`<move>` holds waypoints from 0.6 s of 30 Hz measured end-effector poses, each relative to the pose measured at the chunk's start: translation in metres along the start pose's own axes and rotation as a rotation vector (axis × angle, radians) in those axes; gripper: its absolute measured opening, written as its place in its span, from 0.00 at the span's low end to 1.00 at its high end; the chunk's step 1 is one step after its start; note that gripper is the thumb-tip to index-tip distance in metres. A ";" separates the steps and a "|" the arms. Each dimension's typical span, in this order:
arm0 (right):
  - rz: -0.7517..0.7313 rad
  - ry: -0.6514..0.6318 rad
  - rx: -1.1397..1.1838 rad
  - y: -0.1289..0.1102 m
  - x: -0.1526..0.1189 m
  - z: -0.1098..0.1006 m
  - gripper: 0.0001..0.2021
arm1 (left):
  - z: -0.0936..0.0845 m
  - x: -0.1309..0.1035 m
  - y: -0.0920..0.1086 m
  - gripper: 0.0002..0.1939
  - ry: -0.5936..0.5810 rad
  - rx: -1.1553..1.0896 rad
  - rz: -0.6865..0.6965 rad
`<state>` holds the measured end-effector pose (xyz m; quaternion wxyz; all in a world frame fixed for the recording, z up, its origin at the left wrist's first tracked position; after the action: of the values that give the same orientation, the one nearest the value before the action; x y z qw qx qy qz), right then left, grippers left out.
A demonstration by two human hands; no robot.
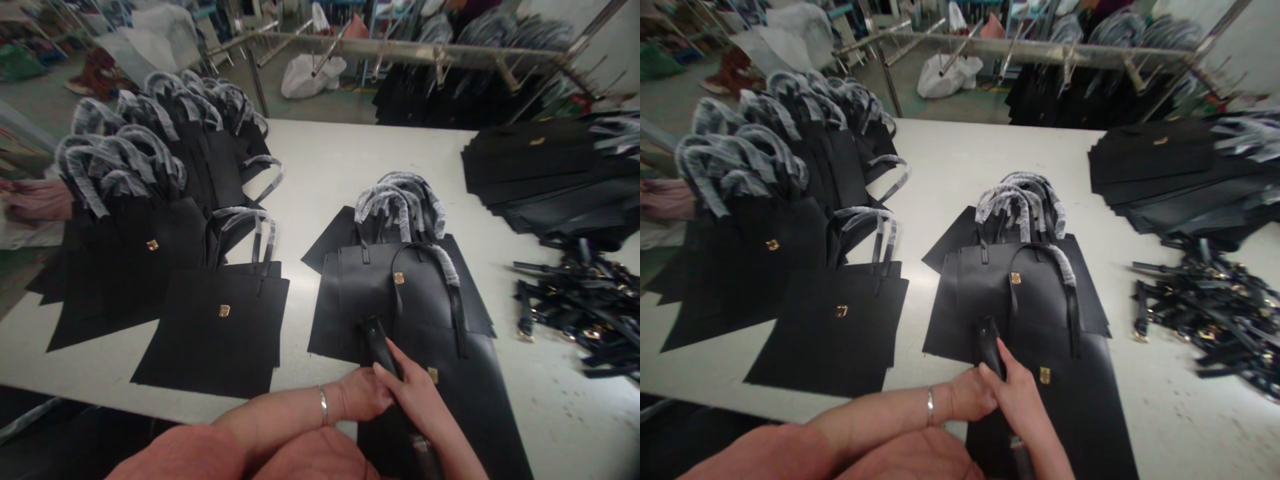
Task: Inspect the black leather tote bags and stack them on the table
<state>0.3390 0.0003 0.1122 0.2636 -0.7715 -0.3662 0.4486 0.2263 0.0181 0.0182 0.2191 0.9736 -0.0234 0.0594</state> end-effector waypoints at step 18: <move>0.074 0.192 0.264 0.002 -0.024 -0.030 0.40 | -0.019 -0.014 -0.008 0.14 0.151 -0.204 -0.109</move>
<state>0.3588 -0.0229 0.1365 0.3796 -0.7824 -0.2485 0.4266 0.2108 0.0331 0.0299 0.3209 0.9389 0.0401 0.1180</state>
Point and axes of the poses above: each hand's wrist, its own x-axis towards the middle knuckle, its own z-axis out of the palm, y = z × x, the point moved 2 cm from there along x, towards the middle knuckle, and after that the axes turned 2 degrees about -y, right-handed, at the moved point
